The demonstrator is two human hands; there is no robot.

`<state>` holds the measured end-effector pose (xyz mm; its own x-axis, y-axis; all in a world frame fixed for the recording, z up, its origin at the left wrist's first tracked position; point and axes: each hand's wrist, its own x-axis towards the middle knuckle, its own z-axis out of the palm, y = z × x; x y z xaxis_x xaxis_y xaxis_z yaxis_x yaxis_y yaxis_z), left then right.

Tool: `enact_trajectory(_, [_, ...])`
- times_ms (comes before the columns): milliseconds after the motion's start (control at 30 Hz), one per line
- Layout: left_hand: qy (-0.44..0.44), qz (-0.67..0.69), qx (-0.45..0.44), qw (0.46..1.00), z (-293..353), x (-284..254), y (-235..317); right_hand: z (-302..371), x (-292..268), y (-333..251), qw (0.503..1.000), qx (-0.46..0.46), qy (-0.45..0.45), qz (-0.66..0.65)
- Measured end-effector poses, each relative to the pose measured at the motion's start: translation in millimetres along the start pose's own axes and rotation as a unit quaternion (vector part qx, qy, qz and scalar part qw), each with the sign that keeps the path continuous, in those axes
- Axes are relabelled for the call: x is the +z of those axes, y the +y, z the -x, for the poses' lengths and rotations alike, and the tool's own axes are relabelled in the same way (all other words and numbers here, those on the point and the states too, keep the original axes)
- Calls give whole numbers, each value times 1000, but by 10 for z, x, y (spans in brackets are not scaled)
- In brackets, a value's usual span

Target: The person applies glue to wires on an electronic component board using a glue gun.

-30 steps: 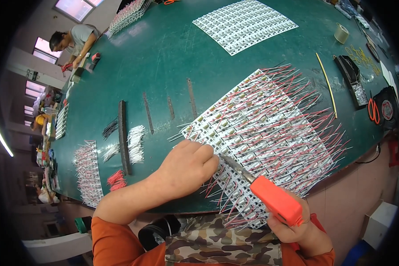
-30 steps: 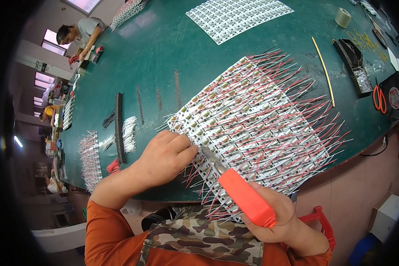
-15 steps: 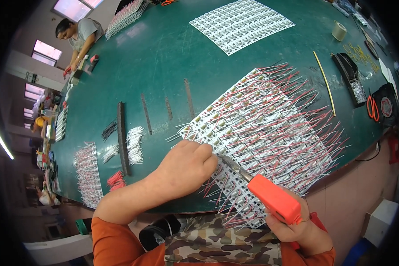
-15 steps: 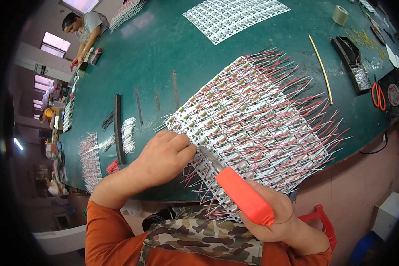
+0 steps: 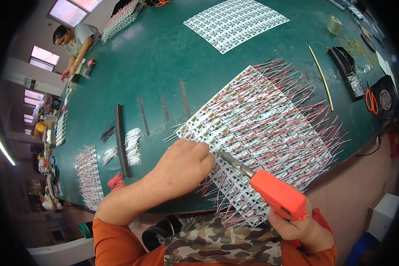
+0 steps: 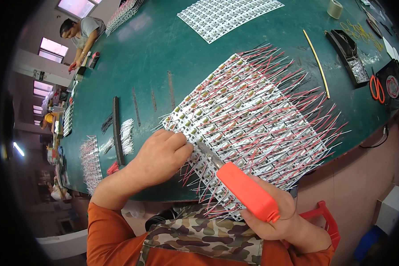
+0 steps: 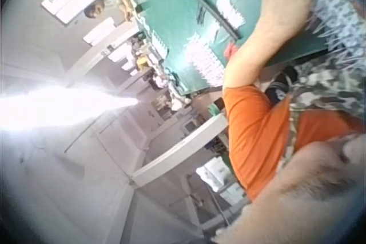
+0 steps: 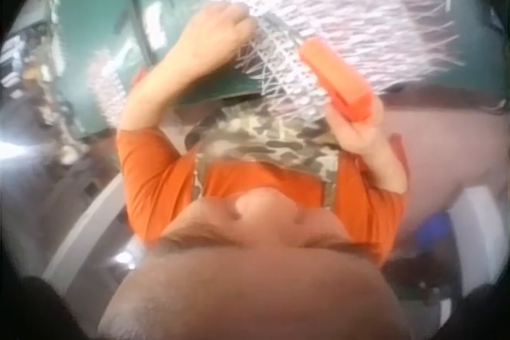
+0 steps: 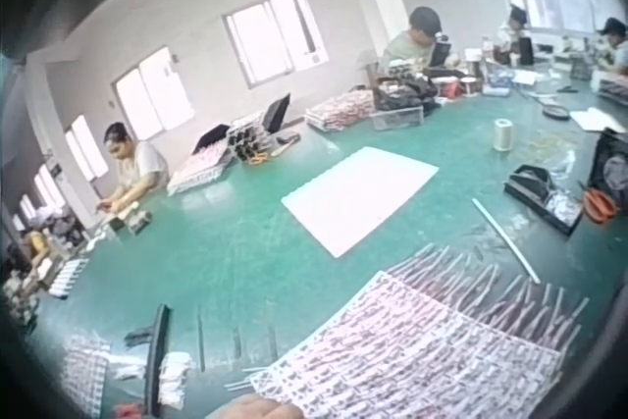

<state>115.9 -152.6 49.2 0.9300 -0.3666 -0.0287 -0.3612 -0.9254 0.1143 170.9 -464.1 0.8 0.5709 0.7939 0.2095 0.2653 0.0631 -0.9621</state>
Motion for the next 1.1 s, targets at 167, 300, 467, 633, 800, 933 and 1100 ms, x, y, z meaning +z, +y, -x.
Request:
enact_trajectory(167, [7,-5,2,1000,-2,-3,8,7,3,5,1000,-12,3,4])
enact_trajectory(300, [7,-7,-2,1000,21,18,4,5,-3,-8,1000,1,1,-10])
enact_trajectory(467, [10,1,-2,1000,21,22,-3,-1,44,20,999,-3,3,-31])
enact_trajectory(633, [5,3,-5,1000,15,12,-1,-25,54,29,999,-8,4,-31])
enact_trajectory(800, [2,8,-4,1000,11,4,-8,-67,74,16,1000,-16,12,-11])
enact_trajectory(933, [-4,8,1,1000,-2,-11,-11,-70,76,4,1000,-4,10,-12])
enact_trajectory(1100, [-13,7,2,1000,-16,-27,-12,-67,84,-10,1000,-3,13,-12])
